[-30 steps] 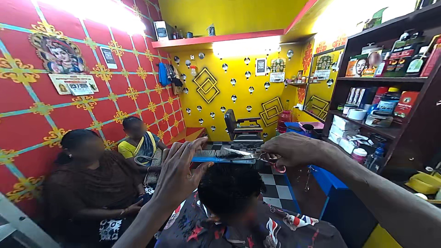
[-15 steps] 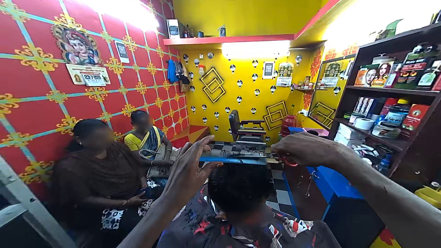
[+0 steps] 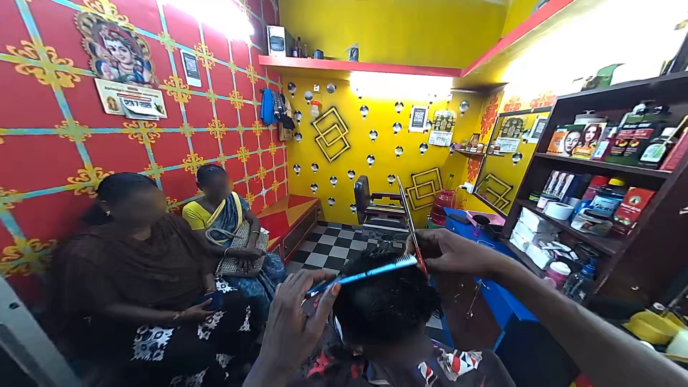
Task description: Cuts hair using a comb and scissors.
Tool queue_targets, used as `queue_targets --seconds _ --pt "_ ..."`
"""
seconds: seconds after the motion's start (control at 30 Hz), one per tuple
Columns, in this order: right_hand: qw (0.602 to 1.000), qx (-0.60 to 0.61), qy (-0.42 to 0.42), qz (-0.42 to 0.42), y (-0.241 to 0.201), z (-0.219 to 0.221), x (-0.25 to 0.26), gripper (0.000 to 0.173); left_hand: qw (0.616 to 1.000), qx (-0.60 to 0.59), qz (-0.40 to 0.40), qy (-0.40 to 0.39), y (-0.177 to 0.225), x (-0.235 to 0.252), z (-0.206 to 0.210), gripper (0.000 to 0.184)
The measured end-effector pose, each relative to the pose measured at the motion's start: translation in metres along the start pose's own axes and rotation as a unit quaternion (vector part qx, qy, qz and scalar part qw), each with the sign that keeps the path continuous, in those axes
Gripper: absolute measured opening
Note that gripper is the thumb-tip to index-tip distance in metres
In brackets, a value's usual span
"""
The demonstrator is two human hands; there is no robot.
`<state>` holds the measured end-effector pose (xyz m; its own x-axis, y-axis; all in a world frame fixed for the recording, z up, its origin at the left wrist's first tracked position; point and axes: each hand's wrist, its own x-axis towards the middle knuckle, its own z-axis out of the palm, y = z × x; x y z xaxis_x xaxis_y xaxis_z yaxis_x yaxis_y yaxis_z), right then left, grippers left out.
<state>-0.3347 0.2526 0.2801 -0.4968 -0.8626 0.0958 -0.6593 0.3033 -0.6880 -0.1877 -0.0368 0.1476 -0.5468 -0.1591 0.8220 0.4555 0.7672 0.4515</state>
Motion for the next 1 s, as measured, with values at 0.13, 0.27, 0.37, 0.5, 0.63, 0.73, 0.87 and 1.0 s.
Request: queue_targets --seconds 0.13,0.27,0.37,0.5,0.63,0.73,0.87,1.0 --pt "0.941 -0.336 -0.016 -0.017 -0.025 -0.041 0.003 0.025 0.998 0.014 -0.05 -0.042 -0.017 0.029 0.003 0.042" --pt "0.856 -0.503 -0.109 0.058 -0.045 -0.073 0.007 0.034 0.998 0.015 -0.043 -0.051 -0.026 0.04 0.01 0.041" --pt "0.846 -0.491 -0.194 0.078 -0.054 -0.075 0.008 0.044 0.999 0.002 -0.018 -0.028 -0.029 0.043 0.014 0.039" --pt "0.806 -0.517 -0.244 0.156 -0.071 -0.057 0.016 0.048 1.0 0.003 0.009 0.0 -0.025 0.044 0.016 0.036" --pt "0.804 -0.536 -0.233 0.109 -0.072 -0.05 0.023 0.038 0.999 0.015 0.033 0.016 -0.022 0.043 0.016 0.037" --pt "0.805 -0.547 -0.219 0.062 -0.072 -0.059 0.018 0.036 0.999 0.02 0.033 0.015 -0.019 0.041 0.012 0.037" --pt "0.792 -0.564 -0.217 0.09 -0.081 -0.066 0.013 0.038 0.999 0.021 0.033 0.015 -0.017 0.04 0.008 0.037" --pt "0.797 -0.546 -0.237 0.107 -0.089 -0.055 0.019 0.039 0.998 0.019 0.05 0.018 -0.016 0.039 0.004 0.037"
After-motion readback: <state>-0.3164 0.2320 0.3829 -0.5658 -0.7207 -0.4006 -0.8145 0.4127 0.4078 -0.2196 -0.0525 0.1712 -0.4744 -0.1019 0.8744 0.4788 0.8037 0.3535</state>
